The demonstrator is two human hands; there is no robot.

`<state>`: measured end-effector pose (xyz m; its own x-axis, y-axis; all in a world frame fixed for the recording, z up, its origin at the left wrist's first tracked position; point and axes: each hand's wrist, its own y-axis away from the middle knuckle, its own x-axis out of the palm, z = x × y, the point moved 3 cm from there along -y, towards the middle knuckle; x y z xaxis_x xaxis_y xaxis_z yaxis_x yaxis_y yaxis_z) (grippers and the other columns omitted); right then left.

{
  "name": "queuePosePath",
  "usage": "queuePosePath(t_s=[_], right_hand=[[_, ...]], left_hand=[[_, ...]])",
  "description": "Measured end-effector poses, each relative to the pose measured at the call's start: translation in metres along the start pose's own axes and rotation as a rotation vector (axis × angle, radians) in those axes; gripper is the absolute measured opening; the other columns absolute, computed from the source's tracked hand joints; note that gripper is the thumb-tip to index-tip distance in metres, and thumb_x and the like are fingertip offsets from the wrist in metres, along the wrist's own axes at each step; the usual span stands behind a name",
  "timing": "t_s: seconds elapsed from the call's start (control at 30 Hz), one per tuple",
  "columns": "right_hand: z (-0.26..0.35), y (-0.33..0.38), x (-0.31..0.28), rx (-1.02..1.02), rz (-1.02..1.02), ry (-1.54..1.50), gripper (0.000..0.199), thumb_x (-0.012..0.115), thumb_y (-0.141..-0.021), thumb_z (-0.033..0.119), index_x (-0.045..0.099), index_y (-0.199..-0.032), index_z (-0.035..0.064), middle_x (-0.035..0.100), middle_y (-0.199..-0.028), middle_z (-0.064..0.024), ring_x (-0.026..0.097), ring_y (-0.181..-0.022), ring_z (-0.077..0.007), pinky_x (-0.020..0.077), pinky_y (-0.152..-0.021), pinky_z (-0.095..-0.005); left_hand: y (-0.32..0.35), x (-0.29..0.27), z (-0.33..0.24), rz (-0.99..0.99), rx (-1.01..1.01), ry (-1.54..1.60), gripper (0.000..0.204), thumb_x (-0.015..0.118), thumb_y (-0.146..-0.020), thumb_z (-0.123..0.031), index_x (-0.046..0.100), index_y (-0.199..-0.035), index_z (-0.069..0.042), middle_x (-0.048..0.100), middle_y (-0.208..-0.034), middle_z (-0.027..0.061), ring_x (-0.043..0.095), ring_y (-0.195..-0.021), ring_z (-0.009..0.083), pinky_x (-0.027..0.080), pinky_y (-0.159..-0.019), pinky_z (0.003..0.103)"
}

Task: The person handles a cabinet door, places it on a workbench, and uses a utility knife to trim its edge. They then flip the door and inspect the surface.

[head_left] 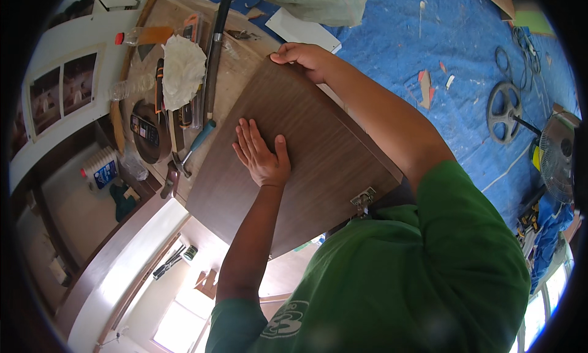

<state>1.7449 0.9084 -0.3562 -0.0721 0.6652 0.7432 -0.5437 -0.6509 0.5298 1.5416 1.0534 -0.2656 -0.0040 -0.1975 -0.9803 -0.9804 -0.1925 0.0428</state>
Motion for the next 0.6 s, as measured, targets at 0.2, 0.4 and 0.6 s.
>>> queuePosePath(t_s=[0.2, 0.4, 0.6], right_hand=[[-0.004, 0.011, 0.005, -0.108, -0.041, -0.017, 0.027, 0.074, -0.091, 0.029, 0.064, -0.098, 0.0056, 0.062, -0.095, -0.0042, 0.06, -0.082, -0.0156, 0.0539, -0.072, -0.0331], [-0.022, 0.044, -0.012, -0.06, -0.04, -0.143, 0.018, 0.069, -0.092, 0.02, 0.064, -0.1, 0.0047, 0.061, -0.099, -0.0057, 0.06, -0.081, -0.0154, 0.0545, -0.073, -0.0333], [-0.01, 0.033, -0.006, 0.012, -0.121, -0.121, 0.019, 0.066, -0.083, 0.011, 0.064, -0.101, 0.0041, 0.061, -0.098, -0.0072, 0.06, -0.084, -0.0185, 0.0551, -0.073, -0.0376]], left_hand=[[0.0, 0.0, -0.003, -0.01, 0.006, -0.004, 0.073, 0.05, -0.097, -0.046, 0.03, -0.153, -0.004, 0.025, -0.162, 0.015, 0.018, -0.152, 0.0319, 0.008, -0.122, 0.054], [0.001, 0.0, -0.001, -0.026, 0.021, -0.007, 0.073, 0.05, -0.097, -0.046, 0.03, -0.153, -0.005, 0.026, -0.162, 0.0151, 0.019, -0.151, 0.0326, 0.009, -0.121, 0.054], [0.001, 0.0, 0.0, -0.028, 0.025, -0.001, 0.073, 0.05, -0.097, -0.046, 0.03, -0.154, -0.005, 0.026, -0.162, 0.0147, 0.018, -0.152, 0.0331, 0.009, -0.121, 0.055]])
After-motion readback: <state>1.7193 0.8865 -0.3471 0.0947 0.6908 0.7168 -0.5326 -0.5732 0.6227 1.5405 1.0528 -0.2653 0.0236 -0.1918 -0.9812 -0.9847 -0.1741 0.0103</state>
